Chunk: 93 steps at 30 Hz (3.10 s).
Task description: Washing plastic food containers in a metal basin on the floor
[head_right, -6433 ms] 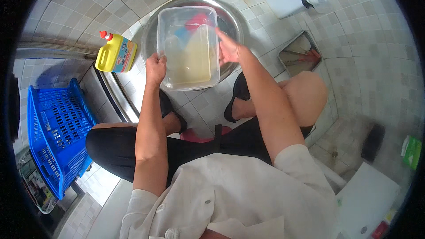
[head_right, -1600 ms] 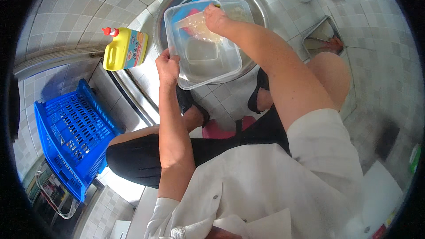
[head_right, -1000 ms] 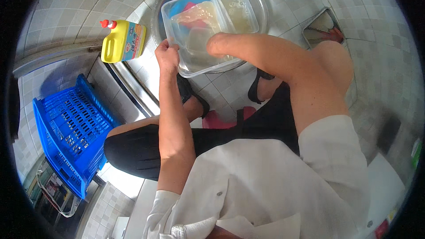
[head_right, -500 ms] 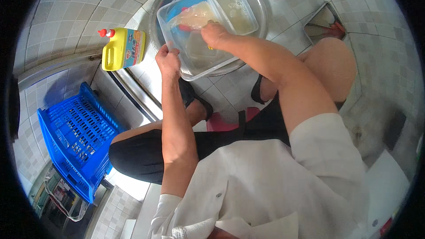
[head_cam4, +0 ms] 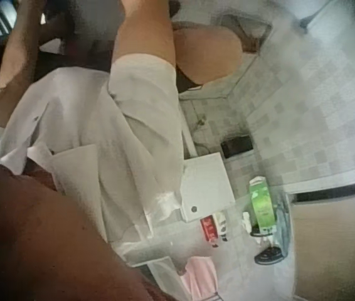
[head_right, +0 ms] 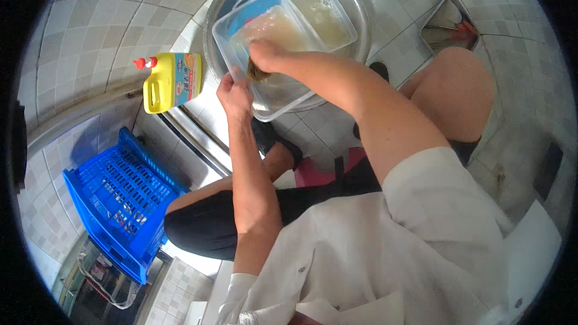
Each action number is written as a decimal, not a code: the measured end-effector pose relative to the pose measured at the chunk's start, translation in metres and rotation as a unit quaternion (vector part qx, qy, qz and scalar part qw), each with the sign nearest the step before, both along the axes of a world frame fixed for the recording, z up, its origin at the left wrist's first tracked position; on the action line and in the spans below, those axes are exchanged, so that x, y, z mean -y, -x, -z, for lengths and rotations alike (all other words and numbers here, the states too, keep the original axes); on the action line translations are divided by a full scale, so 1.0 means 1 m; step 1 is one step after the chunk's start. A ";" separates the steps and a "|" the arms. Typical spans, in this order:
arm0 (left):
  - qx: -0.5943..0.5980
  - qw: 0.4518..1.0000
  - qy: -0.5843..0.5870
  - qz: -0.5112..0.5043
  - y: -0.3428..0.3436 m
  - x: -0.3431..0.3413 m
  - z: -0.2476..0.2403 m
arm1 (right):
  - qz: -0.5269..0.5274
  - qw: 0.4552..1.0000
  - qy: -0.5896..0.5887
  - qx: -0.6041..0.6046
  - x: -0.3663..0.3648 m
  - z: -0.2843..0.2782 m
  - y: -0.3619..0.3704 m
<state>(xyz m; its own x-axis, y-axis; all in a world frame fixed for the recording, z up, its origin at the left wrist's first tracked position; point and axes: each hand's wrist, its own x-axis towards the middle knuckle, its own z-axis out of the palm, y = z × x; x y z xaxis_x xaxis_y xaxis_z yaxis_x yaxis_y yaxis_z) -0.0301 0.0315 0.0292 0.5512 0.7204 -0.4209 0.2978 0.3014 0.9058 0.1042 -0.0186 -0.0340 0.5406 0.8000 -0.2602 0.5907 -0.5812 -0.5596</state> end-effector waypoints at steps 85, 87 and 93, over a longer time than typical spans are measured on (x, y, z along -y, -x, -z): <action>0.064 0.963 0.181 0.188 -0.069 0.088 -0.038 | 0.409 0.904 0.102 0.076 0.591 -0.197 -0.022; 0.052 0.964 0.192 0.177 -0.074 0.105 -0.046 | 0.422 0.881 0.183 0.112 0.641 -0.180 0.013; 0.031 0.961 0.201 0.187 -0.064 0.105 -0.021 | 0.426 0.856 0.268 0.118 0.693 -0.170 0.088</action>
<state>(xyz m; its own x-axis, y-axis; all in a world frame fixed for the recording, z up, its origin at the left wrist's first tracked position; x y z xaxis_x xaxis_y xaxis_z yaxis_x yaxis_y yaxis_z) 0.0343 -0.0735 0.0498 0.7732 0.2534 -0.5814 0.4017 0.5137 0.7581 0.0165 -0.7120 0.1356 0.9567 -0.1115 -0.2690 -0.1159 -0.9933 -0.0003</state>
